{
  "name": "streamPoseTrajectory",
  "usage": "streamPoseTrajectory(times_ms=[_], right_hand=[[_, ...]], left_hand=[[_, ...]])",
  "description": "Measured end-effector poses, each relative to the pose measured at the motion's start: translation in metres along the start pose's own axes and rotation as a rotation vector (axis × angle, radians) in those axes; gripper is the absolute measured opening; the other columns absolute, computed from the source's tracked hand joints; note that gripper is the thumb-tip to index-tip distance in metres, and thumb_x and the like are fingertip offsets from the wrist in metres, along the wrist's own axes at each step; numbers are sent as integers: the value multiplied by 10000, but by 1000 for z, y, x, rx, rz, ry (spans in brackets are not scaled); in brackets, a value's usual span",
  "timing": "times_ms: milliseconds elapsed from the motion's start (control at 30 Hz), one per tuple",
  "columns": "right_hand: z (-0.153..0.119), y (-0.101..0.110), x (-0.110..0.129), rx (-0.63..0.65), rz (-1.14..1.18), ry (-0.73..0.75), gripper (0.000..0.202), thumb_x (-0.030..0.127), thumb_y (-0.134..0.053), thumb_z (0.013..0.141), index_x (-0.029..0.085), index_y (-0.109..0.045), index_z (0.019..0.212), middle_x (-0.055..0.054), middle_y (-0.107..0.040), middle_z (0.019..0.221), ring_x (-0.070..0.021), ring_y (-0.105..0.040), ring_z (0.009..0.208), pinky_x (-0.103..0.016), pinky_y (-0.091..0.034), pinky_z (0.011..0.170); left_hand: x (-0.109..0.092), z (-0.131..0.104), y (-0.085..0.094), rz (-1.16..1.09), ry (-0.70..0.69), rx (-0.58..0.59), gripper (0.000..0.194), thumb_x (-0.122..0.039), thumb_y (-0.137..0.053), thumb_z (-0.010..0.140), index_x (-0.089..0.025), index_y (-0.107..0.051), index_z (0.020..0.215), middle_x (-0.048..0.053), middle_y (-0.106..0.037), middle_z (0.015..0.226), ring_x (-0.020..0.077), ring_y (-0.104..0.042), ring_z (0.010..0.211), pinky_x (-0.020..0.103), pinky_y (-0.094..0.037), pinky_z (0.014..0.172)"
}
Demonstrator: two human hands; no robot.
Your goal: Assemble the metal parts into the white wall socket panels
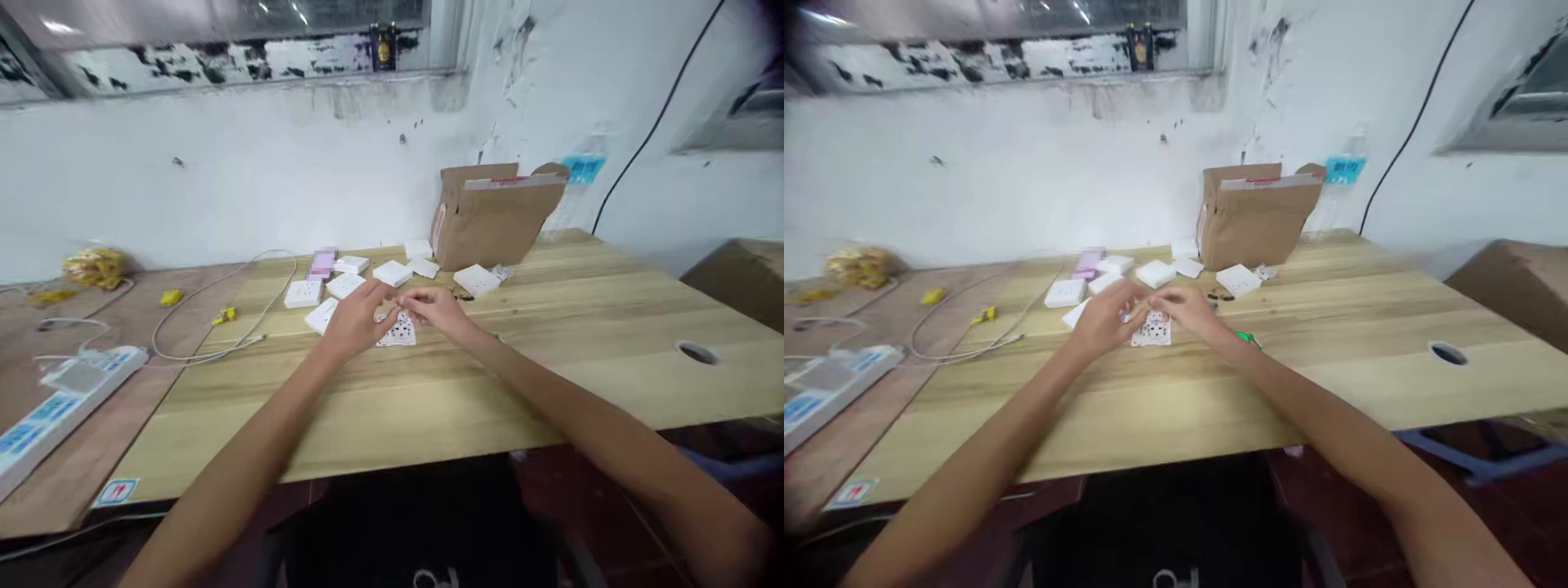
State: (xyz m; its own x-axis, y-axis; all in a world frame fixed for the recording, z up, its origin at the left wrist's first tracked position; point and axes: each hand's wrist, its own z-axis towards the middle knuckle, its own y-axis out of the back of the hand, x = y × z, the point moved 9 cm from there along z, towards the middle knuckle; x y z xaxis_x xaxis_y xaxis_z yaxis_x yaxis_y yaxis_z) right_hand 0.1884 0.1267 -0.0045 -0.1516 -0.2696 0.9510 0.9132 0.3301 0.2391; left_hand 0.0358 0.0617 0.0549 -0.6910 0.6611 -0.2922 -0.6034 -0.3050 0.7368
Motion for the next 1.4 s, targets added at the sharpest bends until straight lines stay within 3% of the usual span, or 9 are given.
streamPoseTrajectory(times_ms=[200,400,533,667,800,933,1100,1400], right_hand=[[-1,-3,8,12,-91,69,364,560,-836,849,207,-805,766,-13,-678,658,-175,-578,636,-317,-445,611],[-4,-1,5,-46,-131,29,341,538,-810,876,206,-831,797,-18,-695,660,-184,-607,638,-320,-461,626],[-3,-4,5,-4,-128,36,331,522,-807,896,199,-853,844,-15,-705,667,-185,-618,644,-317,-472,629],[-2,-5,6,31,-208,98,308,491,-746,978,216,-881,938,-41,-799,814,-211,-693,758,-334,-521,714],[-4,-5,17,26,-465,295,167,327,-741,1002,244,-876,1055,-76,-845,1071,-252,-745,976,-400,-568,916],[-10,-17,16,167,-617,405,229,311,-772,993,260,-843,1205,-111,-794,1217,-320,-716,1211,-486,-566,1078],[-13,-22,9,241,-664,374,279,349,-724,1038,254,-804,1288,-118,-785,1239,-339,-706,1230,-507,-572,1083],[-13,-22,7,238,-665,358,278,359,-722,1037,246,-797,1280,-116,-784,1250,-325,-712,1212,-479,-572,1062]], left_hand=[[5,0,-8,-7,-98,131,164,-313,-683,1094,-232,-749,1219,67,-792,1183,204,-740,925,328,-554,773],[3,-2,-6,109,-68,88,129,-311,-706,1091,-228,-751,1180,56,-804,1156,197,-739,885,300,-499,686],[4,-1,-5,102,-57,115,137,-331,-711,1087,-223,-766,1154,59,-805,1126,192,-732,866,298,-481,680],[25,0,-6,17,19,168,161,-376,-769,1040,-222,-802,1076,53,-803,1025,190,-716,837,306,-490,714],[56,-5,-20,-138,149,314,106,-328,-835,956,-229,-837,995,32,-823,943,192,-710,818,314,-506,759],[72,-13,-36,-183,255,439,103,-335,-858,919,-249,-871,974,26,-846,958,204,-708,842,325,-501,784],[70,-13,-39,-186,257,421,126,-337,-871,904,-254,-886,997,31,-836,968,206,-712,864,322,-505,798],[64,-11,-36,-119,231,437,90,-314,-843,916,-247,-870,969,43,-832,957,220,-722,857,336,-519,801]])
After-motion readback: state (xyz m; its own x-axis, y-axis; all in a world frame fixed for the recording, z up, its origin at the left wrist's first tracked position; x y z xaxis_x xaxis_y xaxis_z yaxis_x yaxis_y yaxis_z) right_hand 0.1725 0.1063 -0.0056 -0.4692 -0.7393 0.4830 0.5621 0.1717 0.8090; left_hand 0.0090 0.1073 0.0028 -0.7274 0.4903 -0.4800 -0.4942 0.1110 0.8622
